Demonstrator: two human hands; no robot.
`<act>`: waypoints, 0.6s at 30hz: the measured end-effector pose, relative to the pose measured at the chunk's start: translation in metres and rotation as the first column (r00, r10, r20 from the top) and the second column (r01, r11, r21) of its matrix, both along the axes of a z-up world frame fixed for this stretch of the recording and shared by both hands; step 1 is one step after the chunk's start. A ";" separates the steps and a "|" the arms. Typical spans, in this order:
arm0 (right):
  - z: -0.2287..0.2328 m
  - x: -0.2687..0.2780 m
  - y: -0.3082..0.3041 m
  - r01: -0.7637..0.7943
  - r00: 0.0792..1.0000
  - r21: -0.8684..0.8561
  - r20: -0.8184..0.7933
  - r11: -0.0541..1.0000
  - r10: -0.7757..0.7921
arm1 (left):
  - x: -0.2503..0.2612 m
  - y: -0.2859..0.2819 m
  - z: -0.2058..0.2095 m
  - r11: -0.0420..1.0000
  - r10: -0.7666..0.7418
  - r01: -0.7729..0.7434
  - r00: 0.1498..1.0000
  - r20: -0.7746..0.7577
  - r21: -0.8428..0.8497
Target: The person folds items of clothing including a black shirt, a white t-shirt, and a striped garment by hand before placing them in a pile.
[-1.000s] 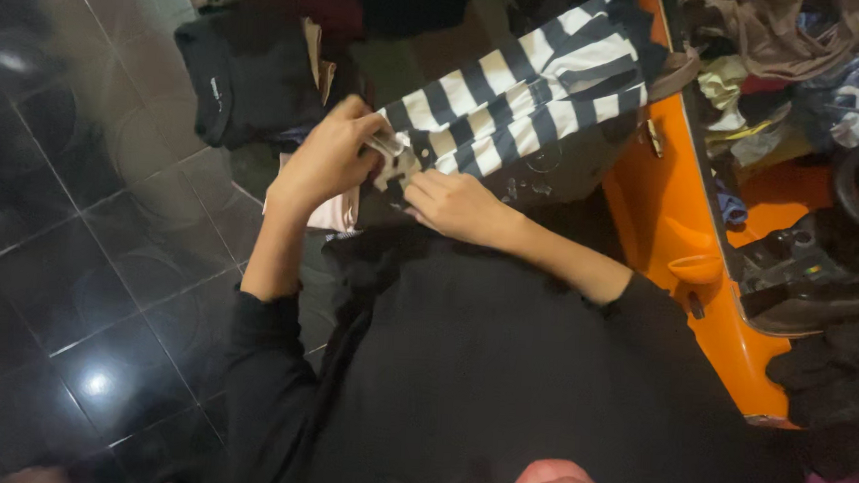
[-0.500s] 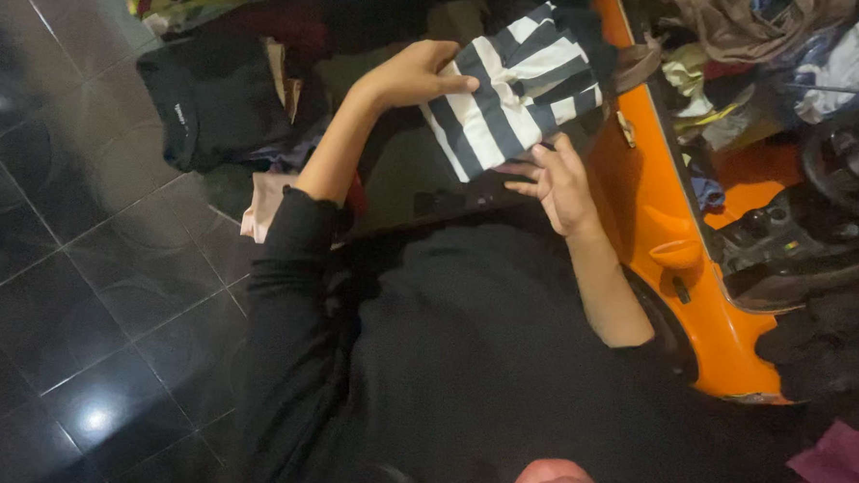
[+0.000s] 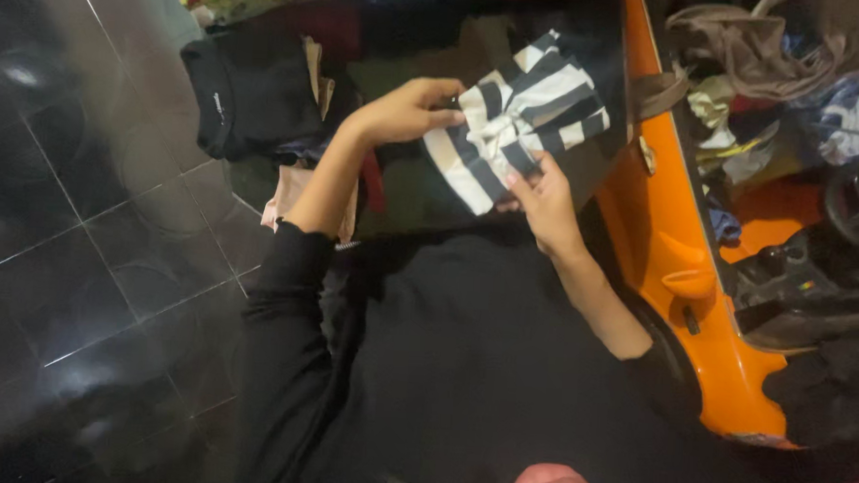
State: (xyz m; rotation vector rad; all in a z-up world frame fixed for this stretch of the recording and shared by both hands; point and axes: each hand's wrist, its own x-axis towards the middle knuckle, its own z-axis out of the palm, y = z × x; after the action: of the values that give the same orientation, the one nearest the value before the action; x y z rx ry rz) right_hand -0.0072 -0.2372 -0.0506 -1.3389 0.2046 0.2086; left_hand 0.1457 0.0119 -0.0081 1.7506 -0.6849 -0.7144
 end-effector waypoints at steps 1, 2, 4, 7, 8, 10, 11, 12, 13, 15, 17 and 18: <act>0.002 0.001 0.000 -0.022 1.000 -0.008 0.022 1.000 0.022 | 0.000 0.001 -0.005 1.000 0.005 -0.005 1.000 -0.030 0.009; 0.005 -0.002 0.001 -0.037 0.999 -0.015 0.034 0.999 0.037 | 0.001 0.001 -0.010 0.992 0.018 -0.030 0.995 0.097 0.119; 0.017 0.000 0.000 -0.096 0.995 -0.285 0.001 0.954 0.101 | 0.005 -0.001 -0.017 0.940 0.001 -0.121 0.936 0.351 0.320; 0.044 0.000 0.003 0.123 0.929 -0.818 0.294 0.562 0.224 | -0.010 -0.005 -0.016 0.905 0.128 -0.286 0.889 0.440 0.316; 0.052 -0.004 0.005 0.291 0.858 -0.897 0.399 0.333 0.324 | -0.016 -0.005 -0.011 0.889 0.124 -0.312 0.869 0.479 0.336; 0.066 -0.005 0.008 0.245 0.805 -0.901 0.396 0.359 0.443 | -0.029 -0.002 0.003 0.855 0.114 -0.365 0.826 0.551 0.370; 0.072 -0.006 0.009 0.219 0.773 -0.903 0.391 0.369 0.499 | -0.038 -0.001 0.010 0.842 0.090 -0.380 0.800 0.594 0.384; 0.076 -0.007 0.014 0.202 0.747 -0.907 0.386 0.369 0.541 | -0.046 0.004 0.017 0.828 0.065 -0.398 0.768 0.637 0.395; 0.079 -0.009 0.020 0.185 0.718 -0.911 0.381 0.368 0.582 | -0.054 0.008 0.022 0.814 0.039 -0.417 0.734 0.678 0.405; 0.083 -0.008 0.032 0.192 0.667 -0.912 0.392 0.363 0.634 | -0.064 0.016 0.029 0.818 -0.020 -0.366 0.753 0.658 0.444; 0.081 -0.007 0.041 0.240 0.624 -0.905 0.422 0.352 0.658 | -0.068 0.025 0.029 0.837 -0.084 -0.305 0.748 0.659 0.454; 0.078 -0.007 0.044 0.233 0.628 -0.913 0.404 0.334 0.665 | -0.070 0.029 0.026 0.855 -0.118 -0.267 0.735 0.668 0.445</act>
State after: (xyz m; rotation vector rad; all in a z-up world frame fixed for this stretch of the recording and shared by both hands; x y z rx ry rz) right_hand -0.0139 -0.1930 0.0278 -2.5410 -0.7870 -0.3184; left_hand 0.0761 0.0410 0.0179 2.5817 -0.9551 -0.1582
